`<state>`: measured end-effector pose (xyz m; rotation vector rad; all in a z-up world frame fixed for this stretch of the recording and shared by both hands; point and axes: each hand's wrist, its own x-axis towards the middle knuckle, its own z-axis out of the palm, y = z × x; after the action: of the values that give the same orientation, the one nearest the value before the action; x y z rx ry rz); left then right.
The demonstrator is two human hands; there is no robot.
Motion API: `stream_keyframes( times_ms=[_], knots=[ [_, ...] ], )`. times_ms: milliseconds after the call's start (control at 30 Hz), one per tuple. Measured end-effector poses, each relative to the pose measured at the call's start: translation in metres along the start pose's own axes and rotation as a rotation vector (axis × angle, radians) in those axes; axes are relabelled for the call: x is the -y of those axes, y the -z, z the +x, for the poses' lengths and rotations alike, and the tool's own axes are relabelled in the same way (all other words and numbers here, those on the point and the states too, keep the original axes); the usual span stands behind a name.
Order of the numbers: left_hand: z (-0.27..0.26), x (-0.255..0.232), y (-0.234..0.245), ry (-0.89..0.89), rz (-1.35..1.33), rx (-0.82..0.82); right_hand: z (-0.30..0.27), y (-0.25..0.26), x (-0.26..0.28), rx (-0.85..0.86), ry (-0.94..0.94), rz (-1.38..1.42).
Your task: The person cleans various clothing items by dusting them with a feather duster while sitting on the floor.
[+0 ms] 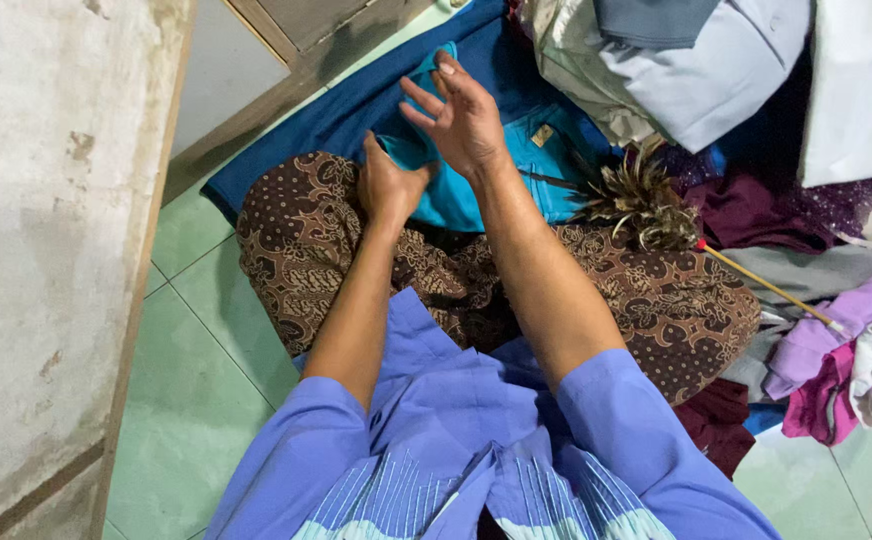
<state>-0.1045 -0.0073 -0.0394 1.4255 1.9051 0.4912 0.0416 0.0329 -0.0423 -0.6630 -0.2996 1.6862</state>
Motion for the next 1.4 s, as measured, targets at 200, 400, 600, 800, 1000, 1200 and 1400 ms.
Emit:
stream_keyframes(
  times_ms=[200, 400, 600, 800, 1000, 1200, 1400],
  knots=[
    [0.019, 0.025, -0.004, 0.001, -0.161, -0.018, -0.002, 0.005, 0.024, -0.098, -0.015, -0.494],
    [0.031, 0.047, -0.015, -0.026, -0.286, -0.152, -0.058, 0.025, 0.015, -0.199, 0.095, -0.525],
    [0.028, 0.035, -0.013, 0.004, -0.247, -0.033, -0.136, 0.031, -0.035, -0.235, 0.043, -0.438],
    [0.026, 0.043, -0.017, -0.176, -0.252, -0.253, -0.151, 0.055, -0.057, -0.317, -0.064, -0.330],
    [-0.015, 0.033, 0.011, -0.380, -0.318, -0.325, -0.158, 0.056, -0.046, -0.354, -0.109, -0.762],
    [-0.027, 0.032, 0.032, -0.281, -0.057, -0.178, -0.177, 0.020, -0.031, -0.424, 0.280, -1.872],
    [-0.025, 0.035, 0.046, -0.310, -0.202, -0.021, -0.144, 0.006, -0.031, 0.037, 0.718, -1.929]
  ],
)
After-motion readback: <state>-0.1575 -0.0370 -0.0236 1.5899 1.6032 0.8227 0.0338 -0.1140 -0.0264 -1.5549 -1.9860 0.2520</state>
